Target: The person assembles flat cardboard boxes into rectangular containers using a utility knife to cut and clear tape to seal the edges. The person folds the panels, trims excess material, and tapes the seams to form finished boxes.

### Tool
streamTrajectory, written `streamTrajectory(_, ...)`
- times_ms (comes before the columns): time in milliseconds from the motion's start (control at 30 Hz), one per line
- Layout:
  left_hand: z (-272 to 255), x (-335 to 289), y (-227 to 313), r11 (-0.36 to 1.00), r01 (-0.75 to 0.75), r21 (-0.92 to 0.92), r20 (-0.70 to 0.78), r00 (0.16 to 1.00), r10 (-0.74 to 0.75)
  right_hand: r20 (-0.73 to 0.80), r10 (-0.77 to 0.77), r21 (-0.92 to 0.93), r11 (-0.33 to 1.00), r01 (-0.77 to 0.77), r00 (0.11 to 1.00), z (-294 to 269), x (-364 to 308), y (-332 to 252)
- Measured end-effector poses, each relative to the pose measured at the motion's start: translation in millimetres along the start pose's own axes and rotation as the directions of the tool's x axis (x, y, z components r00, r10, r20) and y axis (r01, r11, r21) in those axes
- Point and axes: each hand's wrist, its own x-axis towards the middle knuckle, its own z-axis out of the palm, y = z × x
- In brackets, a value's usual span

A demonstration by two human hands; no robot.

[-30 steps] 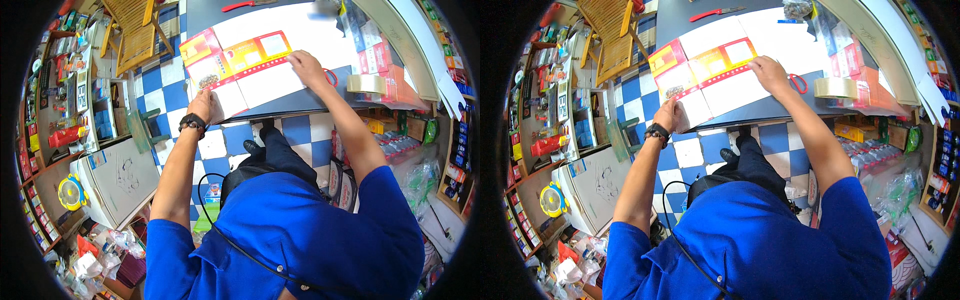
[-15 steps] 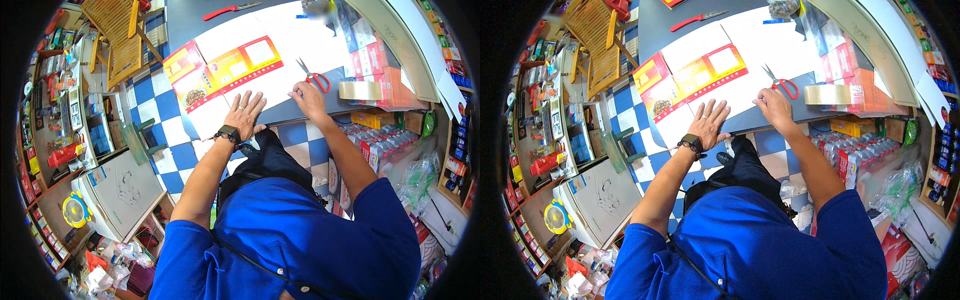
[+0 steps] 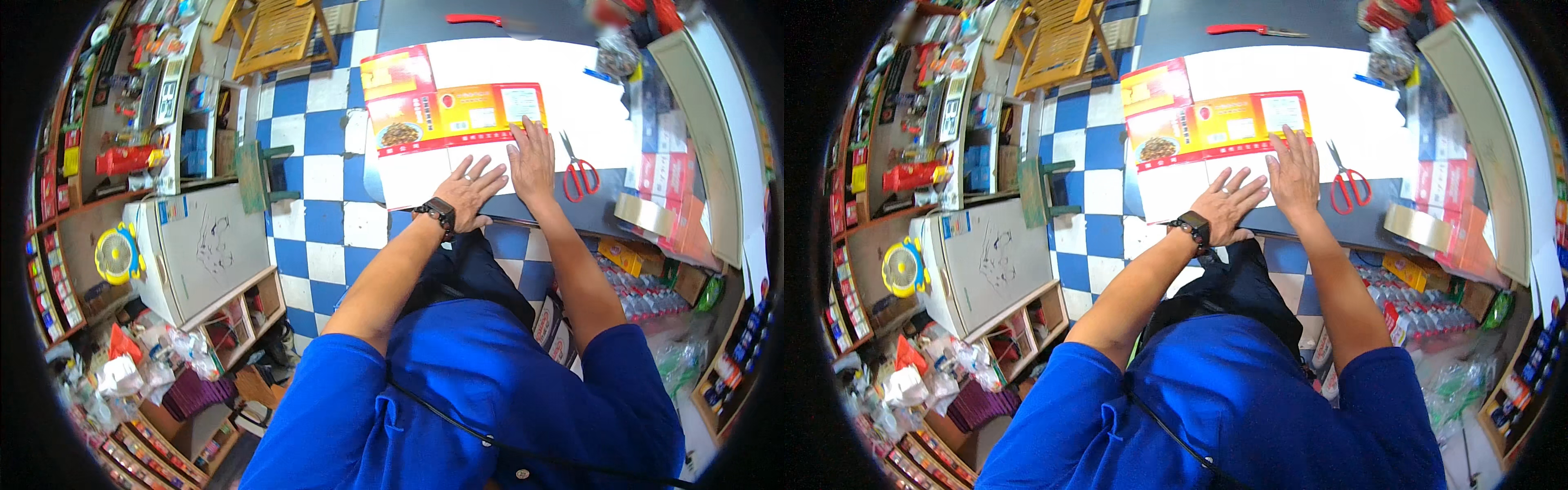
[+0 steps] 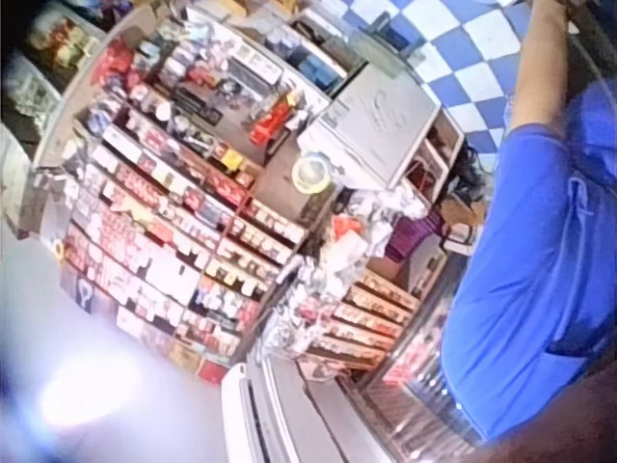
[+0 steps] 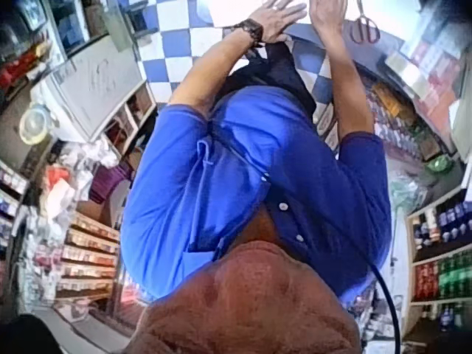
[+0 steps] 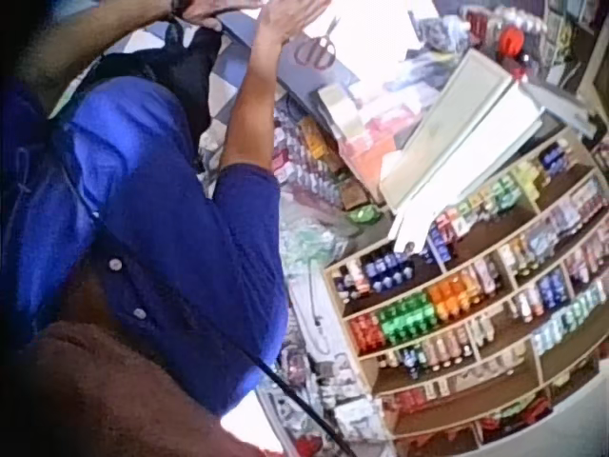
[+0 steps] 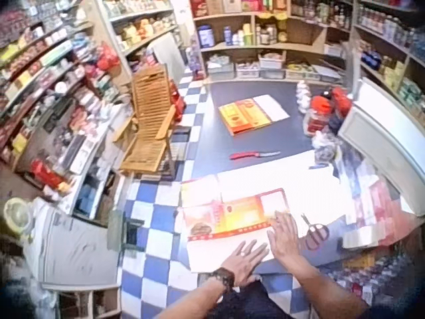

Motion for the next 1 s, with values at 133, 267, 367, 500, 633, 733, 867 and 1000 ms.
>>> streamTrajectory(133,4.8,-11.0,-11.5,0.998,-0.062,0.000,-0.048,0.997,0.061,0.141,0.097,-0.094,0.992,-0.084,0.985,13.9,7.8,-6.1)
streamTrajectory(267,-2.5,-32.5,-31.9,0.996,-0.076,-0.034,-0.051,0.996,0.075,0.197,0.119,-0.134,0.987,-0.093,0.973,14.8,6.0,-5.2)
streamTrajectory(367,-5.1,-54.9,-47.5,0.993,-0.064,-0.096,-0.059,0.997,0.059,0.245,0.152,-0.215,0.972,-0.099,0.958,10.8,5.9,-9.9)
streamTrajectory(500,-18.2,-72.8,-65.6,1.000,-0.009,-0.009,0.017,1.000,0.009,0.237,0.120,-0.186,0.980,-0.076,0.964,14.0,4.7,-6.3)
streamTrajectory(633,-20.1,-74.1,-68.3,1.000,0.000,0.010,0.052,0.999,0.000,0.193,0.056,-0.135,0.990,-0.030,0.980,14.5,3.9,-6.6)
streamTrajectory(733,-19.2,-72.9,-69.9,1.000,-0.009,0.006,0.046,0.999,0.009,0.236,0.106,-0.160,0.985,-0.069,0.966,13.1,6.8,-8.3)
streamTrajectory(867,-24.8,-69.6,-71.1,0.999,-0.010,-0.039,0.059,0.998,0.012,0.192,0.058,-0.103,0.994,-0.039,0.980,12.1,9.2,-7.8)
streamTrajectory(1000,-26.4,-69.3,-68.8,0.999,-0.024,0.037,0.079,0.997,0.022,0.178,0.070,-0.054,0.997,-0.061,0.982,3.3,14.2,-10.8)
